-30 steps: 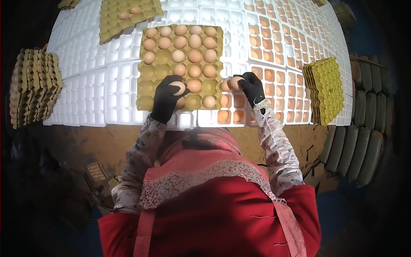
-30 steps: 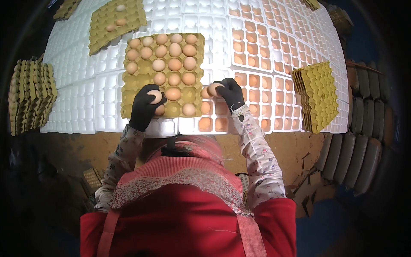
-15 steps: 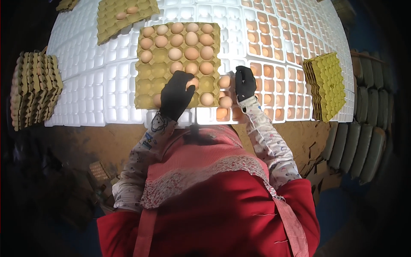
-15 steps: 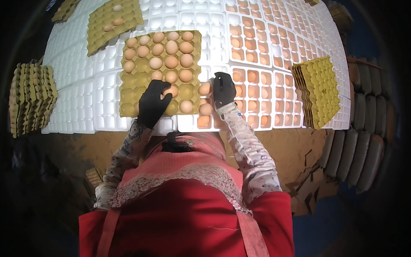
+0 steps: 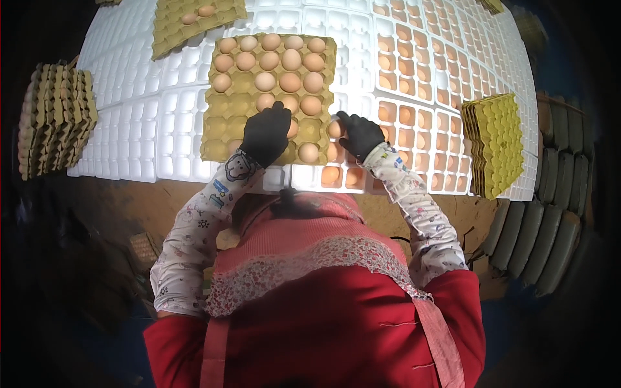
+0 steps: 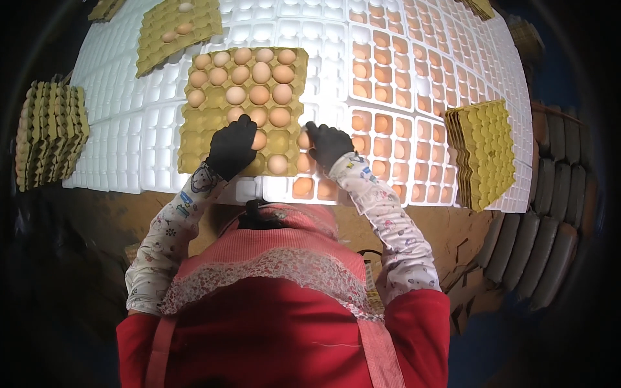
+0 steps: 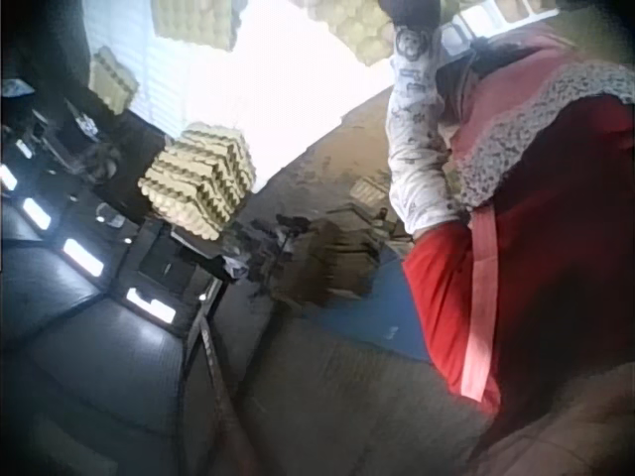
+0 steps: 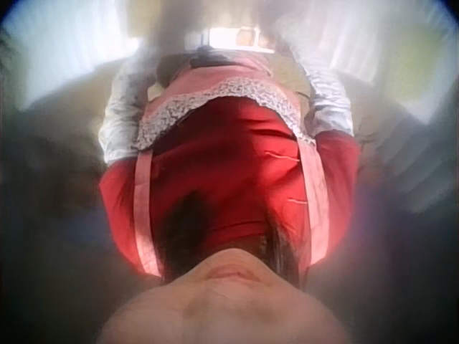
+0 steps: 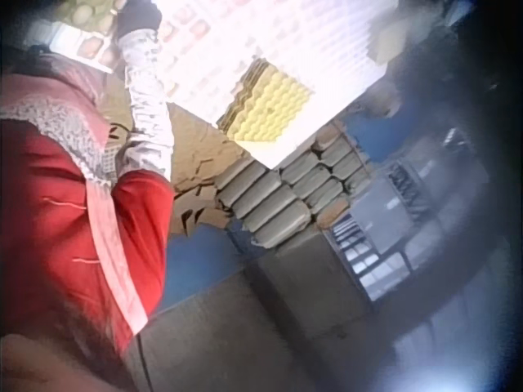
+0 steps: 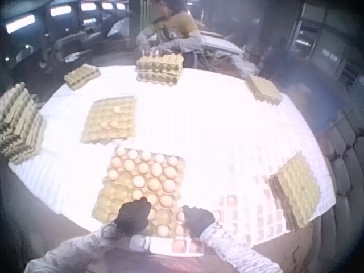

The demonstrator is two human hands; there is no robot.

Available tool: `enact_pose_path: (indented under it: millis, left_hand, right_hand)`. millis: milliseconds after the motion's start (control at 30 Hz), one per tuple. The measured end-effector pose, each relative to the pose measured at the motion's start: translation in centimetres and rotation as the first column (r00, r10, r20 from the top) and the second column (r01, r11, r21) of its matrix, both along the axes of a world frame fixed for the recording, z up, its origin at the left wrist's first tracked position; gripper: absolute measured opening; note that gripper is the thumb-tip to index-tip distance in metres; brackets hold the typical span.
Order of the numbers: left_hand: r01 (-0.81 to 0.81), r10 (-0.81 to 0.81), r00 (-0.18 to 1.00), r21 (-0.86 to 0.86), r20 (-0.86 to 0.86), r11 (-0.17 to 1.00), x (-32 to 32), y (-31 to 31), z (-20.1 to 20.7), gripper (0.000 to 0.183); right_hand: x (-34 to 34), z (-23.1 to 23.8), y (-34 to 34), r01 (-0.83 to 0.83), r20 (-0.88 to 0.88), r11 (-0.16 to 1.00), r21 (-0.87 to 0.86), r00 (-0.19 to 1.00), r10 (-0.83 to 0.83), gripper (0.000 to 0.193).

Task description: The person sorts eggs by hand, moving them from a yellow tray into a white tray, and then transfers eggs between cardboard trays and the white trays.

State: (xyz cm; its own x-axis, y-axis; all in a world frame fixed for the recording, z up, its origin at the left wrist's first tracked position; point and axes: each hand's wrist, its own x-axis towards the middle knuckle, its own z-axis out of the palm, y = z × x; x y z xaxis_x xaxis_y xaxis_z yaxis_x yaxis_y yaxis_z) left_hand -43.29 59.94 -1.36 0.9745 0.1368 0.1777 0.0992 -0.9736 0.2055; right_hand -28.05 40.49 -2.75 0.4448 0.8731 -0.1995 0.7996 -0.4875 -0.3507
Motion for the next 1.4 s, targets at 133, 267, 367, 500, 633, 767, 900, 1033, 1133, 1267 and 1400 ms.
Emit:
enact_pose_path:
  millis: [133, 267, 367, 500, 633, 767, 900, 1033, 1133, 1267, 1400]
  left_hand:
    - [-0.034, 0.033, 0.999, -0.037, -0.022, 0.999, -0.2, 0.0, 0.8, 0.026]
    - [-0.142, 0.109, 0.988, -0.390, -0.105, 0.910, -0.6, 0.5, 1.6, 0.032]
    - [-0.266, 0.088, 0.963, -0.854, -0.254, 0.448, -1.2, 1.6, 1.7, 0.040]
    - [-0.055, 0.156, 0.980, -0.926, -0.121, -0.373, -3.6, 0.8, 1.1, 0.052]
    - [0.070, 0.178, 0.984, -0.909, -0.005, -0.410, -4.4, 0.8, 0.0, 0.066]
    - [0.108, 0.268, 0.963, -0.848, -0.041, -0.520, -5.2, 1.3, 1.5, 0.057]
    - [0.087, 0.331, 0.940, -0.881, -0.081, -0.465, -7.0, 2.5, 1.6, 0.056]
    - [0.099, 0.353, 0.935, -0.928, -0.037, -0.360, -7.9, 3.0, 1.6, 0.051]
    - [0.090, 0.395, 0.916, -0.922, -0.071, -0.376, -8.2, 3.0, 1.5, 0.051]
    - [0.125, 0.449, 0.883, -0.853, -0.137, -0.506, -7.9, 3.6, 2.5, 0.046]
    - [-0.101, 0.464, 0.868, -0.978, -0.175, -0.181, -9.2, 5.5, 1.7, 0.034]
  right_hand:
    - [0.2, 0.0, 0.9, -0.020, 0.079, 0.984, -0.176, 0.996, 0.034, 0.033]
    - [1.8, -1.5, -1.6, 0.405, -0.475, 0.897, 0.177, 0.833, -0.283, 0.048]
    - [3.0, -3.3, -0.5, 0.452, -0.617, 0.850, 0.271, 0.759, -0.207, 0.056]
    - [2.7, -2.9, 1.4, 0.458, -0.334, 0.842, 0.287, 0.871, -0.360, 0.047]
    - [3.7, -6.0, 0.8, 0.441, -0.174, 0.741, 0.506, 0.894, -0.412, 0.034]
    - [3.1, -5.2, 1.7, 0.323, 0.030, 0.756, 0.569, 0.911, -0.412, 0.030]
    - [0.4, -1.7, 1.6, 0.105, 0.056, 0.857, 0.504, 0.987, -0.154, 0.044]
    - [1.5, -2.6, 2.5, 0.259, -0.082, 0.918, 0.301, 0.966, -0.246, 0.064]
    - [2.2, -2.3, 3.8, 0.106, 0.048, 0.981, 0.160, 0.992, -0.114, 0.053]
    - [2.3, -4.2, 3.2, 0.053, 0.294, 0.984, 0.168, 0.950, -0.102, 0.018]
    - [-3.6, 4.4, 3.9, 0.088, -0.153, 0.921, 0.379, 0.988, -0.032, 0.022]
